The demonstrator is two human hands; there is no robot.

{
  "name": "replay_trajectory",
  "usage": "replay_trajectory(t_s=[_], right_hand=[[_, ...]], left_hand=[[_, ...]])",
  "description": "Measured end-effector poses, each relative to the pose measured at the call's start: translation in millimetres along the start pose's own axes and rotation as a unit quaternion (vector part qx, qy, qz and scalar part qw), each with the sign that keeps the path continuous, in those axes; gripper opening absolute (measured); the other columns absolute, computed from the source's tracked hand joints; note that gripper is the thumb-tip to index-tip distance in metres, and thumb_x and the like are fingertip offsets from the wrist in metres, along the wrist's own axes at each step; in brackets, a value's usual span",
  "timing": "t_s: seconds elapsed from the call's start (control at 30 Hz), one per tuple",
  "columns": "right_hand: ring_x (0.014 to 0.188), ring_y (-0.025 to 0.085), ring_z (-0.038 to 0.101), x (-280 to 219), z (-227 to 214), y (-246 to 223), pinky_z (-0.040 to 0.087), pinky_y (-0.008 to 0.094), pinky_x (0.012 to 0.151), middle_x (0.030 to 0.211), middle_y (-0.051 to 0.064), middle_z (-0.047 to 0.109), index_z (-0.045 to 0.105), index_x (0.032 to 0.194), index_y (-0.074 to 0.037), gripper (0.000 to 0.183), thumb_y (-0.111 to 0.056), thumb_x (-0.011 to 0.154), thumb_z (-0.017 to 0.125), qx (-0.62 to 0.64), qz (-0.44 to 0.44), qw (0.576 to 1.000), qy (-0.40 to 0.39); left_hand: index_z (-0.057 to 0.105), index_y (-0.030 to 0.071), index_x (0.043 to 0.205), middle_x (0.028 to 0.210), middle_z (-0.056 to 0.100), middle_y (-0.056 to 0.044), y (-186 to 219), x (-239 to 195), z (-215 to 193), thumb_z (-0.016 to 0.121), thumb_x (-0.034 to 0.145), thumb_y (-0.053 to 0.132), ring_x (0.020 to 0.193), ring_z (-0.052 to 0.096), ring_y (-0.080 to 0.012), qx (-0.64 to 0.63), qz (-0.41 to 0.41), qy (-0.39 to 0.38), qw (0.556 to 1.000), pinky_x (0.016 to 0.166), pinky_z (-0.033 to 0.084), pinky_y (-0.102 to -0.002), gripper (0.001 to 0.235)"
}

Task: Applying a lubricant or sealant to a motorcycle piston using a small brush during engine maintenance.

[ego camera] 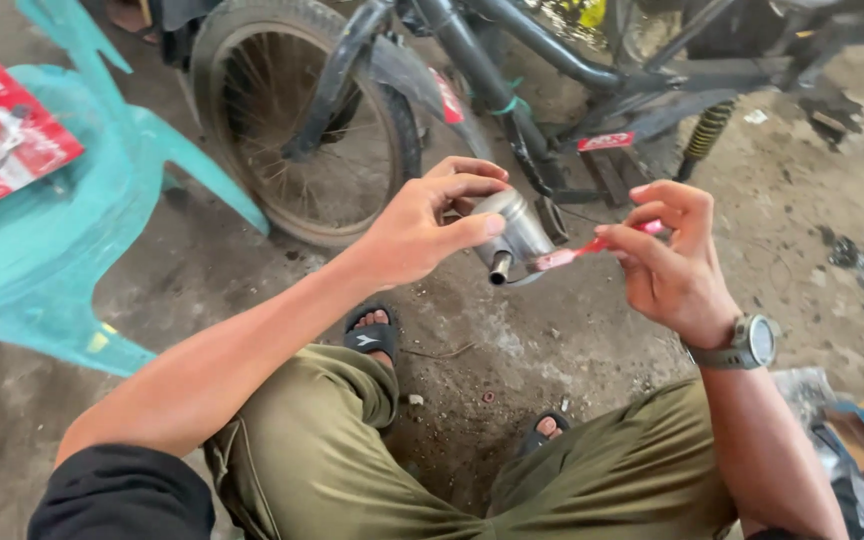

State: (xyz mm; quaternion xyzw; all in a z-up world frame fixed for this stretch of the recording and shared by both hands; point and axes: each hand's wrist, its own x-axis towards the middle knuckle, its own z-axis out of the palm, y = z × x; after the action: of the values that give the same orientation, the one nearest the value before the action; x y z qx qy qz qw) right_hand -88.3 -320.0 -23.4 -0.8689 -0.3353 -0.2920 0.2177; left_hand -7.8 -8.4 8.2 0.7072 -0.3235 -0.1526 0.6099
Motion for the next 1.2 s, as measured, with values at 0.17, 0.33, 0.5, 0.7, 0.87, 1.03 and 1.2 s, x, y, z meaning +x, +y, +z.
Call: replay_trajectory(t_s=[0.17, 0.33, 0.5, 0.7, 0.87, 1.03, 1.2], right_hand=[[0.087, 0.035, 0.063, -11.6, -12.7, 7.1, 0.057, 0.048, 0.082, 0.130, 0.025, 0.040, 0.071, 0.117, -0.001, 0.019, -0.008, 0.109, 0.056, -0.026, -0.003, 0.998, 0.056], [0.088, 0.037, 0.067, -20.8, -12.6, 1.1, 0.055, 0.045, 0.078, 0.127, 0.025, 0.045, 0.075, 0.116, -0.004, 0.022, -0.014, 0.106, 0.058, -0.009, -0.010, 0.996, 0.090], [0.083, 0.038, 0.067, -26.6, -26.1, 10.9, 0.055, 0.049, 0.076, 0.127, 0.028, 0.046, 0.072, 0.114, 0.001, 0.020, -0.011, 0.107, 0.057, -0.019, -0.017, 0.994, 0.106], [0.080, 0.036, 0.067, -30.3, -22.1, 12.7, 0.055, 0.047, 0.074, 0.125, 0.024, 0.047, 0.073, 0.109, -0.002, 0.014, -0.007, 0.105, 0.060, -0.033, -0.028, 0.994, 0.103], [0.080, 0.036, 0.067, -31.4, -19.8, 11.9, 0.055, 0.046, 0.074, 0.125, 0.024, 0.048, 0.074, 0.109, -0.004, 0.017, -0.010, 0.106, 0.059, -0.026, -0.028, 0.995, 0.097], [0.080, 0.039, 0.067, -37.0, -15.5, 25.7, 0.055, 0.049, 0.072, 0.125, 0.025, 0.048, 0.073, 0.110, -0.003, 0.018, -0.013, 0.107, 0.058, -0.025, -0.022, 0.995, 0.096], [0.081, 0.037, 0.067, -30.7, -8.4, 8.6, 0.056, 0.046, 0.075, 0.126, 0.024, 0.049, 0.074, 0.113, -0.005, 0.021, -0.015, 0.107, 0.057, 0.002, -0.014, 0.996, 0.093]], left_hand=[[0.066, 0.000, 0.129, 0.138, 0.055, -0.006, -22.4, 10.4, 13.9, 0.071, 0.091, 0.030, 0.092, 0.060, -0.0088, -0.083, 0.037, -0.025, 0.996, 0.085, 0.055, -0.025, 0.049], [0.065, -0.003, 0.130, 0.139, 0.054, -0.012, -26.5, 18.4, 23.2, 0.078, 0.091, 0.026, 0.097, 0.065, -0.0125, -0.153, 0.081, -0.058, 0.983, 0.086, 0.061, -0.027, 0.050], [0.063, -0.002, 0.132, 0.140, 0.053, -0.013, -19.0, 21.5, 27.5, 0.075, 0.091, 0.029, 0.099, 0.062, -0.0138, -0.139, 0.067, -0.080, 0.985, 0.087, 0.060, -0.030, 0.053], [0.045, 0.014, 0.155, 0.144, 0.054, -0.010, -18.4, 22.1, 29.9, 0.070, 0.094, 0.026, 0.105, 0.056, -0.0129, -0.138, 0.064, -0.091, 0.984, 0.088, 0.055, -0.029, 0.067], [0.037, 0.017, 0.160, 0.146, 0.053, -0.013, -11.2, 23.6, 29.5, 0.071, 0.095, 0.020, 0.107, 0.056, -0.0168, -0.134, 0.087, -0.097, 0.982, 0.086, 0.051, -0.028, 0.073], [0.037, 0.017, 0.160, 0.149, 0.051, -0.011, -6.8, 20.1, 30.6, 0.075, 0.093, 0.021, 0.105, 0.056, -0.0160, -0.126, 0.111, -0.088, 0.982, 0.077, 0.044, -0.022, 0.077], [0.038, 0.016, 0.159, 0.151, 0.051, -0.012, -9.3, 18.1, 28.0, 0.075, 0.092, 0.020, 0.105, 0.057, -0.0164, -0.128, 0.128, -0.077, 0.980, 0.072, 0.040, -0.020, 0.077]])
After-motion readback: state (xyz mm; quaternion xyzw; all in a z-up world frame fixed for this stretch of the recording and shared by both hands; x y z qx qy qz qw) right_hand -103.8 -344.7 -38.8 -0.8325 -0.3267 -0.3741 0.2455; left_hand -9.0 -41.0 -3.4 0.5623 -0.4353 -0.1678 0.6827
